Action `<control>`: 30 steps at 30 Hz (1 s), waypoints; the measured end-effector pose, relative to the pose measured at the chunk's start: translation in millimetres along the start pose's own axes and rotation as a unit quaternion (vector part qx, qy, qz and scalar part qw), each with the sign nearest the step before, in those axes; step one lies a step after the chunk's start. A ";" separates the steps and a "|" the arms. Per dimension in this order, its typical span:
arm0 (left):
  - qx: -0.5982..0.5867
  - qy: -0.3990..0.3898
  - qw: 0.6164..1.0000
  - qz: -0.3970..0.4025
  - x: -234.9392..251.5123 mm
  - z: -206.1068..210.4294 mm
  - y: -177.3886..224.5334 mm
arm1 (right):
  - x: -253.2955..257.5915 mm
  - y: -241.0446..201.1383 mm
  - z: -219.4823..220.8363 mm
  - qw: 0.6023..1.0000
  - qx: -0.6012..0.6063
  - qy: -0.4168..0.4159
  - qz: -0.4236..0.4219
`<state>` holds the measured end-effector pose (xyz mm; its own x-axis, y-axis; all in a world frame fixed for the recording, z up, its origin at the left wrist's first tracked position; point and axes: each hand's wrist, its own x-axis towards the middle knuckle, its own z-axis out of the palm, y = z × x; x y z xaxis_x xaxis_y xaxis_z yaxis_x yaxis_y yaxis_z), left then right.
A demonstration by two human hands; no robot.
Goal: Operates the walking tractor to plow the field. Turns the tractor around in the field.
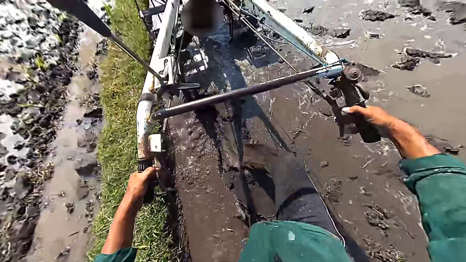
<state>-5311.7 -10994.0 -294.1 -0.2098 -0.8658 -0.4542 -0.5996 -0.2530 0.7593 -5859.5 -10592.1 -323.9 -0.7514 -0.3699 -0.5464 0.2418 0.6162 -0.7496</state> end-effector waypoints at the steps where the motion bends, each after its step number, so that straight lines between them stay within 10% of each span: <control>1: 0.006 0.003 1.000 -0.008 14.5 2.2 13.7 | 13.5 -15.2 1.6 1.000 -0.011 -0.005 -0.004; 30: 0.006 0.010 0.999 -0.037 481.4 58.6 332.1 | 439.1 -392.3 108.4 0.995 -0.022 -0.075 -0.055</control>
<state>-5657.0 -11469.6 -287.9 -0.1484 -0.8536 -0.4994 -0.6218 -0.3121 0.7183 -6217.8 -11071.7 -310.2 -0.6715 -0.5345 -0.5132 0.1327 0.5946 -0.7930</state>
